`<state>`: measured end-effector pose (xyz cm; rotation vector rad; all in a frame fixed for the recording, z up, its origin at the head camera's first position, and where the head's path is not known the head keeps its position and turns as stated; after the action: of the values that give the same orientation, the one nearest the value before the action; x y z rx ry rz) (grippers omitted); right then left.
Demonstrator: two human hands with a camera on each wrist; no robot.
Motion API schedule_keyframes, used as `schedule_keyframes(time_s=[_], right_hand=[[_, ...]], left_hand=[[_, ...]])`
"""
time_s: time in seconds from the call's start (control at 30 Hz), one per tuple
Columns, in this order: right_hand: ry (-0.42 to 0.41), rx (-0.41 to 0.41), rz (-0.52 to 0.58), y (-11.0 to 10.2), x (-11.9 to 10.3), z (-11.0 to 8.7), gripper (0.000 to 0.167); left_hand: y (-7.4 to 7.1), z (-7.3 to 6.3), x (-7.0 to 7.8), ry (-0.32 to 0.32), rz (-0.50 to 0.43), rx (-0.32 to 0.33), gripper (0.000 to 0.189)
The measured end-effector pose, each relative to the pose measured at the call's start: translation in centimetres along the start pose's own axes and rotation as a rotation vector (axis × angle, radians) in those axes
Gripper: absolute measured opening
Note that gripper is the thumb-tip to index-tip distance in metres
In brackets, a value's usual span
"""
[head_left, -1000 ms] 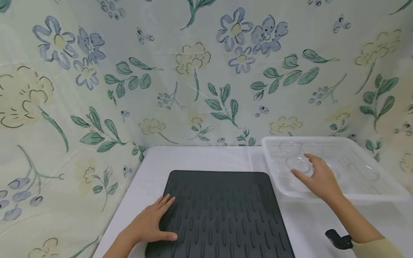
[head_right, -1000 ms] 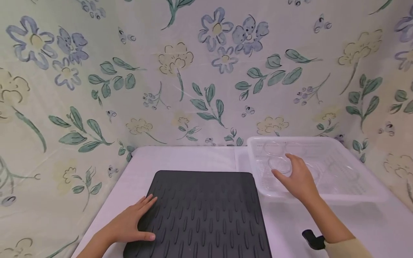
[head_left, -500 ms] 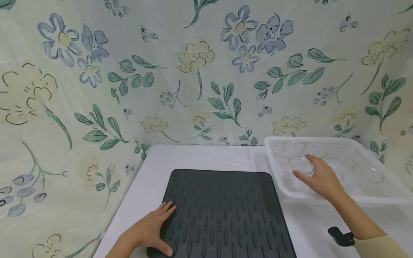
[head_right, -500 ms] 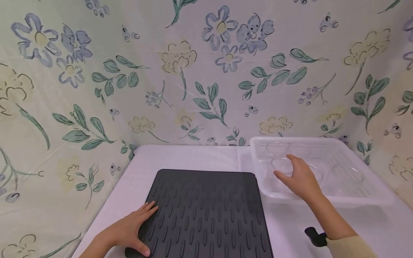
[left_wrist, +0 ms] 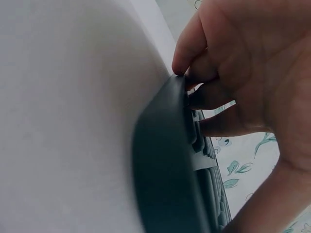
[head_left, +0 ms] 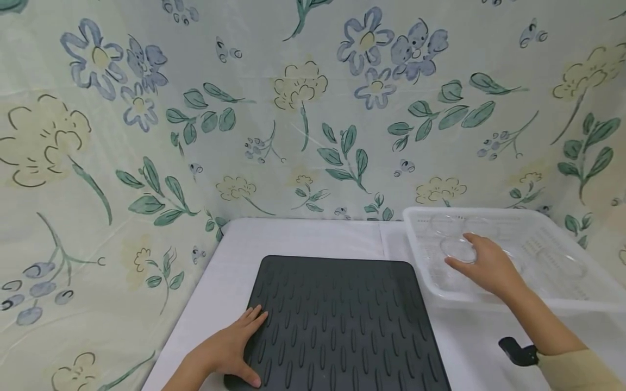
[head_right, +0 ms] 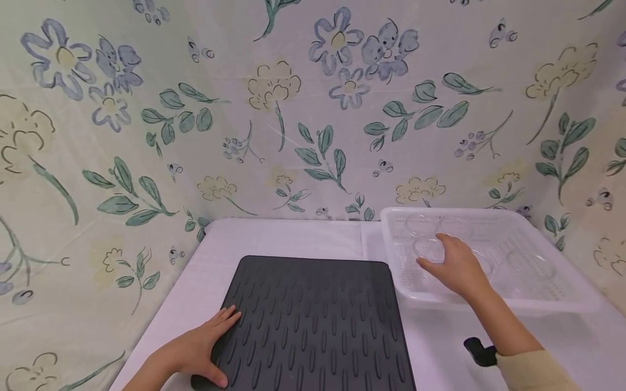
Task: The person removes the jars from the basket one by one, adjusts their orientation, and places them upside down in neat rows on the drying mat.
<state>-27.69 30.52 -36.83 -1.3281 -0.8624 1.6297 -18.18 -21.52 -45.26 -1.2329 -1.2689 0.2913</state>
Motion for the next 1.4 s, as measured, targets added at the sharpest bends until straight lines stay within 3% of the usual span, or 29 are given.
schedule_keyframes(time_s=[0.23, 0.5, 1.4], right_hand=[[-0.013, -0.037, -0.009, -0.2, 0.2, 0.3, 0.092], [-0.013, -0.014, 0.031, -0.3, 0.2, 0.1, 0.092], [-0.055, 0.2, 0.13, -2.8, -1.5, -1.8, 0.083]], left_hand=[[0.2, 0.1, -0.1, -0.001, 0.009, -0.004, 0.127], [0.2, 0.1, -0.3, 0.001, 0.003, -0.002, 0.127], [0.3, 0.0, -0.3, -0.002, -0.008, -0.007, 0.128]])
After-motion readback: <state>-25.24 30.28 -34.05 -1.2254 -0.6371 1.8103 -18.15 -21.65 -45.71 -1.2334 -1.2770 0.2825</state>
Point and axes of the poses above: each hand's wrist, its own z-axis towards the middle knuckle, its own y-axis out of the palm, x = y × z, the point moved 3 cm from there along z, towards the middle knuckle, and after that the axes turned 4 degrees about y, right-handed, at the moved point
